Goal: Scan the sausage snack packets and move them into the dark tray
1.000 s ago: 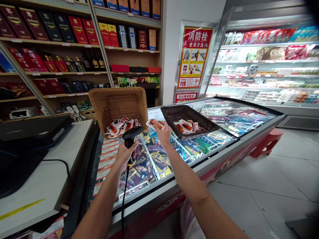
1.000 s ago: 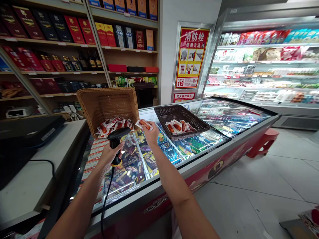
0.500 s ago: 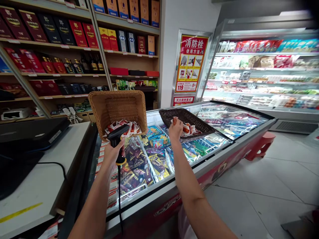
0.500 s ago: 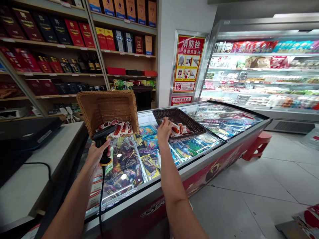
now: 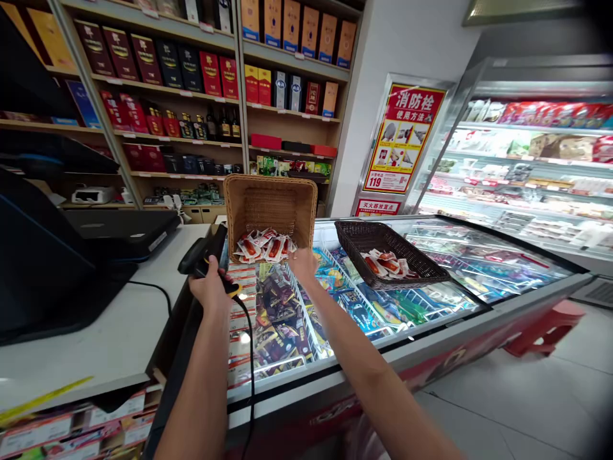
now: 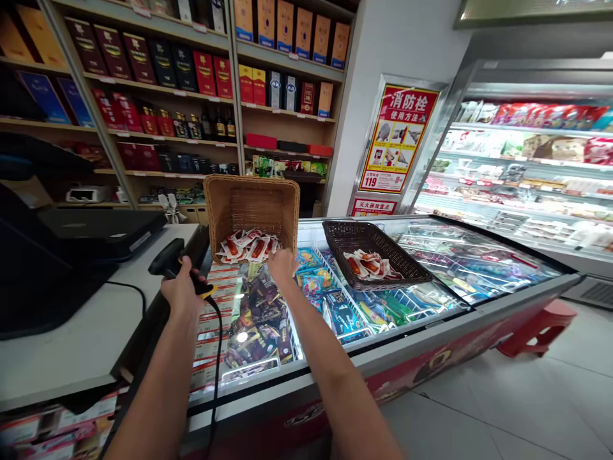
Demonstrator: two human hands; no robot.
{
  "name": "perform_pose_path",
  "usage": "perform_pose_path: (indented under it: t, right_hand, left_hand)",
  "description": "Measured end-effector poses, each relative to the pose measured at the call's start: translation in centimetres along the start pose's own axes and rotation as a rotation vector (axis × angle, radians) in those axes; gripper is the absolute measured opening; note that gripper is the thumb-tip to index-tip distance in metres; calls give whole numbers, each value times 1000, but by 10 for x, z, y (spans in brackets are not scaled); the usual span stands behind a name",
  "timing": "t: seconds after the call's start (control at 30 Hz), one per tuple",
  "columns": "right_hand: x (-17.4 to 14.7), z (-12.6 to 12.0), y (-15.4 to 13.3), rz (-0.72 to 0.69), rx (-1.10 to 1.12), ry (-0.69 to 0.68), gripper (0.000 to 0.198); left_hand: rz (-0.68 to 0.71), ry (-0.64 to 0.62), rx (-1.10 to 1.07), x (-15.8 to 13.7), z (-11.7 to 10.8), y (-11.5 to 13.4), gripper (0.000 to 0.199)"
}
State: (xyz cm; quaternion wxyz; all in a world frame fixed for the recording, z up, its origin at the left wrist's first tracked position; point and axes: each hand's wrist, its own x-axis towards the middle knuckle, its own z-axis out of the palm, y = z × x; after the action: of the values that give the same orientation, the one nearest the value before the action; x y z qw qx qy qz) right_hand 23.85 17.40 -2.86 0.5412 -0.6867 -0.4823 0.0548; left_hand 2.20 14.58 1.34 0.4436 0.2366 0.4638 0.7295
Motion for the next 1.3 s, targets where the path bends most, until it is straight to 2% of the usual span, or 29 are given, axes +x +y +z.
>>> perform_pose_path:
  t: [0.07,0.13,0.27,0.37,0.53,0.63,0.73,0.87,0.97,1.17,1.3]
  right_hand:
    - [-8,29,-12,94,-163,-91,35]
    - [-12,46,-18,129,-259,-116,30]
    - [-15,54,-21,187,-193,-101,18]
    - [-15,41,-21,197,-153,-37,15]
    - [-8,-13,-6,-6,-76,96,20]
    - [-8,-48,17,-99,-8,167,20]
    - [-13,-69,41,-128,43,266,20]
    - [-12,-79,53,-55,103,404,19]
    - [-8,-83,49,-22,149,444,18]
    - [-8,-84,46,60,233,473,23]
    - [-8,-79,51,113,288,428,29]
  left_hand:
    - [-16,-37,-7,-7,2,-2,51]
    - [-36,-63,4,-11,4,-5,55]
    - [-24,-105,25,-13,4,-9,58]
    - [-10,-124,8,-14,5,-11,56]
    - [12,-194,28,-24,11,-10,56]
    - [60,-320,127,-35,16,-11,54]
    - [72,-516,259,-47,21,-17,51]
    - [34,-736,376,-66,28,-31,51]
    - [17,-807,444,-80,31,-38,52]
    - [17,-843,490,-92,33,-40,51]
    - [-23,-820,471,-89,32,-40,48]
